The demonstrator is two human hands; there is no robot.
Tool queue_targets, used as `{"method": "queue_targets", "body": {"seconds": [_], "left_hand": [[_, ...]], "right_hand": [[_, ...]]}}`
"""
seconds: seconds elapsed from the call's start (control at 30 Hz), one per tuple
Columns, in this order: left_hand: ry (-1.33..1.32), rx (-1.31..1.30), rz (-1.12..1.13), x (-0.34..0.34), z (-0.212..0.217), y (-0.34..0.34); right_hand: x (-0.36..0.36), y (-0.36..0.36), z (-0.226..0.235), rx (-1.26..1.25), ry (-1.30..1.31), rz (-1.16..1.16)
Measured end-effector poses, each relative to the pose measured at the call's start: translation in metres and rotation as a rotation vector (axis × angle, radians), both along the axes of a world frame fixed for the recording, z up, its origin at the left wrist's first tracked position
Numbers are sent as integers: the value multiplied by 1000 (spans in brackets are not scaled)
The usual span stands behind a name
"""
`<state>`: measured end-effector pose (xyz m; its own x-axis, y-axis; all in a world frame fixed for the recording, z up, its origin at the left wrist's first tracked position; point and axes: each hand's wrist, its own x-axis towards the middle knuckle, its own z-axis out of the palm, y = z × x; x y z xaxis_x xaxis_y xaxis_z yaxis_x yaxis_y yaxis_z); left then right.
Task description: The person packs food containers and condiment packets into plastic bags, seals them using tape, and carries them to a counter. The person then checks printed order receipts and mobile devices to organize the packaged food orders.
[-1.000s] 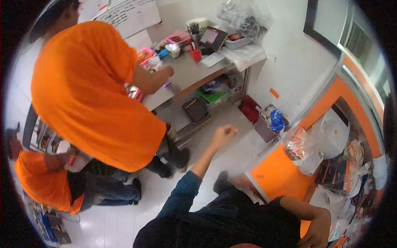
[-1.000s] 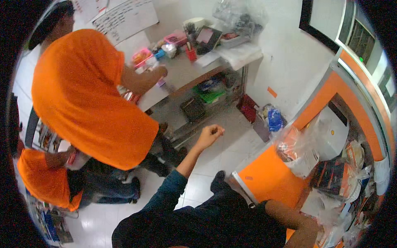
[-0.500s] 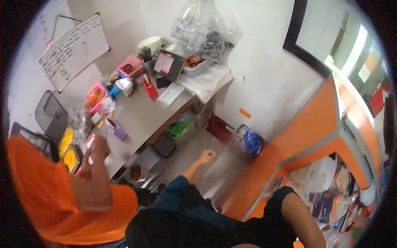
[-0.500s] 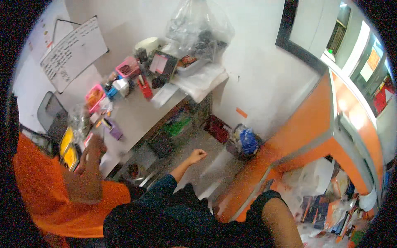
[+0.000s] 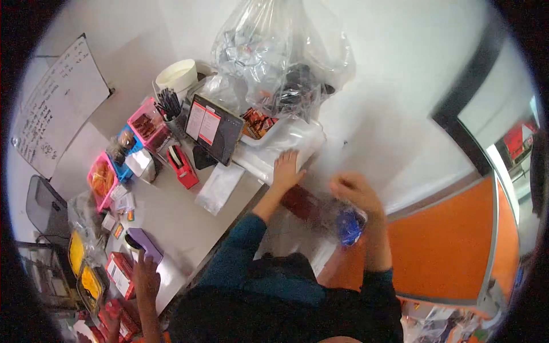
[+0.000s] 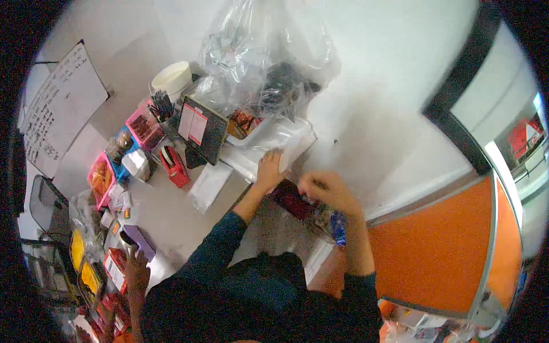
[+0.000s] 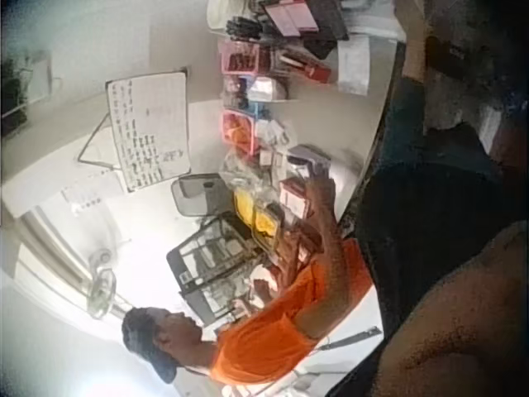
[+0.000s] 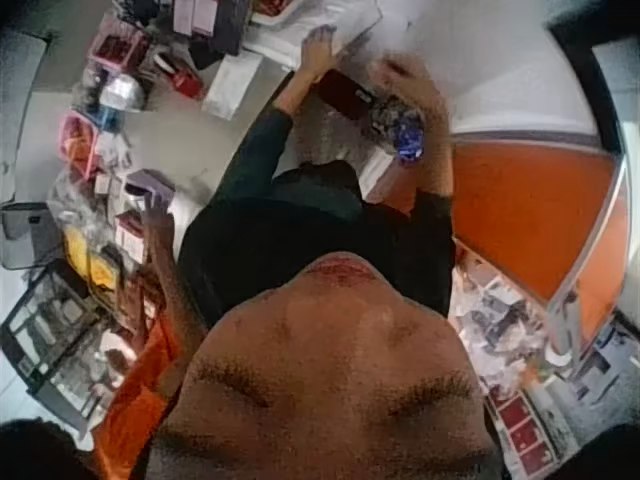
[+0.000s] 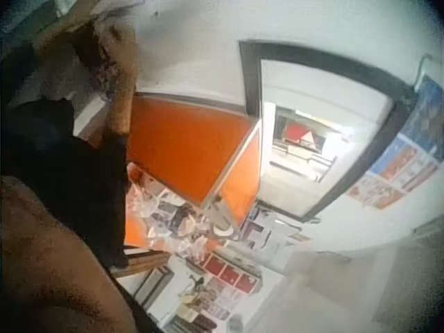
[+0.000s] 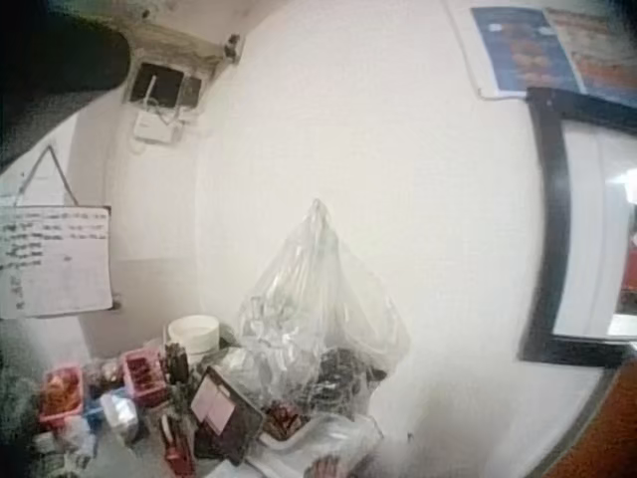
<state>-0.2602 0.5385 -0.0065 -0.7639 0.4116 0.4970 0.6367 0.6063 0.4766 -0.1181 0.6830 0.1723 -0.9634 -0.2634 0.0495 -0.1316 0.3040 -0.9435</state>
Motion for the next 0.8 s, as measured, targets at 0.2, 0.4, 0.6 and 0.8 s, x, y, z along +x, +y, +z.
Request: {"method": "queue_targets", "body": {"seconds": [0.2,0.4,0.6,0.8], "left_hand": [[-212,-369,-3,-54,-1,26],[-186,146,155,-51,31,25],[74,196,314,-56,23,16],[29,178,384,-62,22,21]], "right_hand": [[-162,49,-202,519,34,-168],[-228,60,-260,570,691,29],[-257,50,-238,787,847,547],[-272,57,-245,856,807,575]]}}
